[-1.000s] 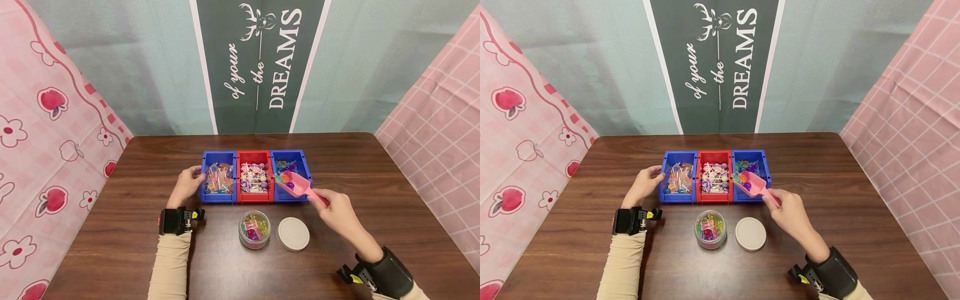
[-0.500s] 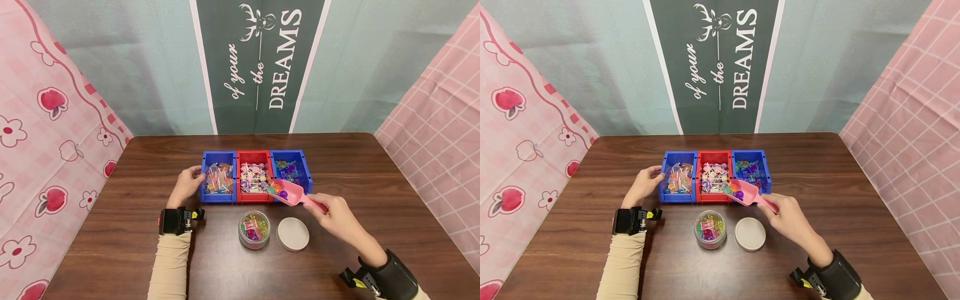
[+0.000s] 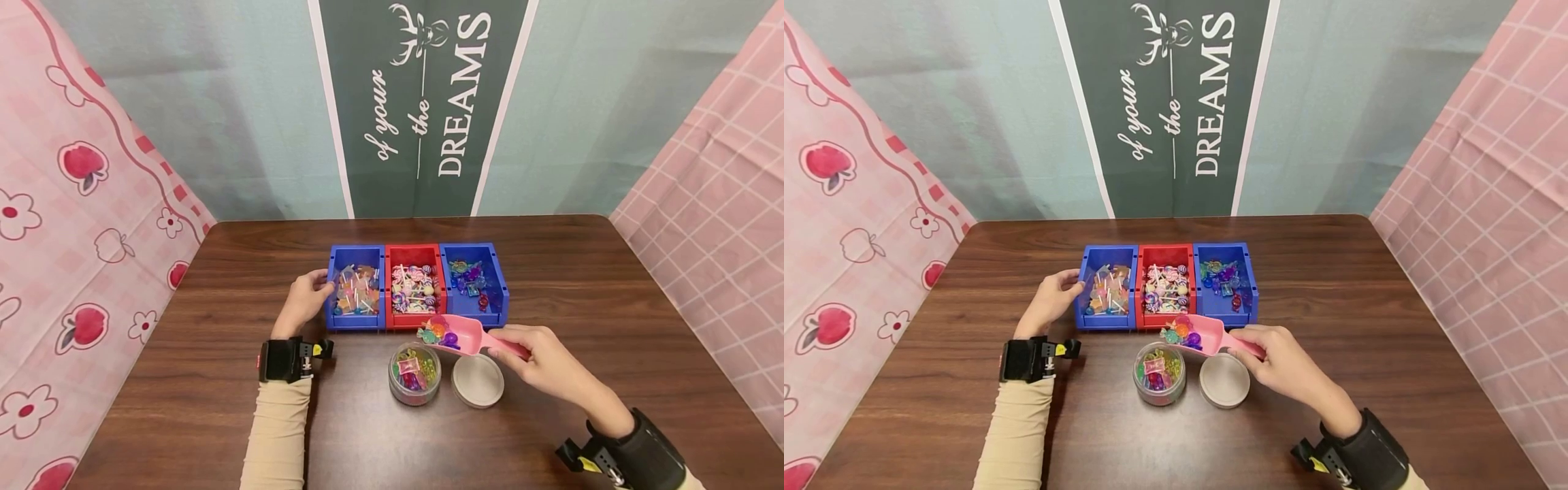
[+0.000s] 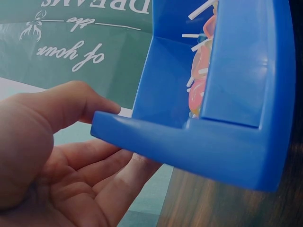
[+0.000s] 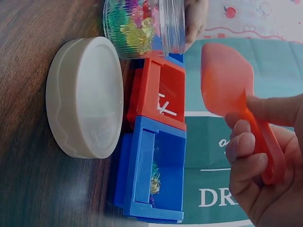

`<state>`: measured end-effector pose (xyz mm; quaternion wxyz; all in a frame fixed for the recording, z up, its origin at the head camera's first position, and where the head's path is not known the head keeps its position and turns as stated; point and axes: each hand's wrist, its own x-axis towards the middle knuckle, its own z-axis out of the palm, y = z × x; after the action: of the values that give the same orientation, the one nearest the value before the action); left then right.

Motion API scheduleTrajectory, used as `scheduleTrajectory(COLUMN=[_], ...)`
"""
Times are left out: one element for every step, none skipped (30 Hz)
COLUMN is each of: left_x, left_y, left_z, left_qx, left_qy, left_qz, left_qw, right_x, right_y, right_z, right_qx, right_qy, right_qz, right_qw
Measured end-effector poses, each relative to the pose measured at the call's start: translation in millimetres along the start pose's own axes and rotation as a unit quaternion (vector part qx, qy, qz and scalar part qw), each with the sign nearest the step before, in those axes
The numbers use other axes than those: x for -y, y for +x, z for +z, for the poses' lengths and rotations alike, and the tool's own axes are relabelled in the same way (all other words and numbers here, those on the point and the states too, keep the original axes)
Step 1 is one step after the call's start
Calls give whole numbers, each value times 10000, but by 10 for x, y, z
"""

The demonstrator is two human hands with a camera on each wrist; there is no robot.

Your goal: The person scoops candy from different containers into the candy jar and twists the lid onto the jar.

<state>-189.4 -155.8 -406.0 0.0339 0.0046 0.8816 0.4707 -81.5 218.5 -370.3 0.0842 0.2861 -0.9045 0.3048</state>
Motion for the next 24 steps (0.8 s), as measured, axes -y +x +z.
scheduleTrajectory(left_x=[-2, -4, -8, -11, -14, -15, -17, -17, -18, -17, -17, -15, -15, -14, -14, -11, -9, -7, -6, -5, -5, -6, -9, -10], left_y=[-1, -2, -4, -5, -7, -10, -11, -10, -11, -10, -10, -9, -9, -10, -11, -10, -10, -9, -9, -7, -6, -6, -4, -3], left_z=[-1, -2, -2, -2, -2, -2, -1, 1, 1, 2, 2, 2, 2, 2, 2, 3, 4, 4, 4, 5, 4, 2, 0, -1], left_qx=[14, 31, 40, 41, 47, 50, 48, 43, 38, 34, 42, 50, 53, 56, 58, 59, 62, 56, 52, 47, 43, 41, 29, 22], left_qy=[5, 1, -7, -2, -2, 8, 4, 6, 9, 12, 13, 5, 1, 2, -3, -3, -9, -16, -8, -19, -27, -29, -35, -18], left_qz=[-8, -22, -46, -45, -53, -46, -49, -54, -52, -42, -48, -52, -59, -64, -59, -55, -60, -48, -44, -42, -45, -49, -34, -10], left_qw=[10000, 10000, 10000, 10000, 10000, 10000, 10000, 10000, 10000, 10000, 10000, 10000, 10000, 10000, 10000, 10000, 10000, 10000, 10000, 10000, 10000, 10000, 10000, 10000], right_x=[-4, -9, -11, -13, -15, -15, -16, -16, -17, -18, -17, -16, -16, -15, -15, -14, -15, -17, -20, -22, -23, -23, -22, -19], right_y=[-3, -7, -10, -12, -15, -17, -20, -22, -25, -27, -30, -31, -32, -33, -34, -36, -37, -39, -42, -43, -45, -45, -43, -40], right_z=[1, 1, 1, 0, 1, 1, -1, -1, 0, -1, -2, -3, -3, -2, -1, -1, 1, 5, 7, 9, 12, 13, 13, 9], right_qx=[53, 102, 152, 195, 238, 285, 332, 359, 387, 424, 457, 475, 491, 512, 538, 560, 562, 561, 568, 565, 565, 568, 574, 588], right_qy=[30, 56, 96, 131, 180, 244, 318, 378, 438, 494, 545, 576, 590, 597, 616, 627, 627, 617, 613, 604, 596, 591, 584, 579], right_qz=[-39, -81, -124, -177, -227, -279, -323, -361, -413, -443, -475, -515, -544, -573, -591, -605, -642, -667, -680, -700, -726, -747, -768, -771], right_qw=[10000, 9999, 9998, 9996, 9993, 9989, 9984, 9980, 9974, 9969, 9963, 9959, 9956, 9953, 9949, 9946, 9944, 9943, 9942, 9941, 9940, 9938, 9937, 9936])
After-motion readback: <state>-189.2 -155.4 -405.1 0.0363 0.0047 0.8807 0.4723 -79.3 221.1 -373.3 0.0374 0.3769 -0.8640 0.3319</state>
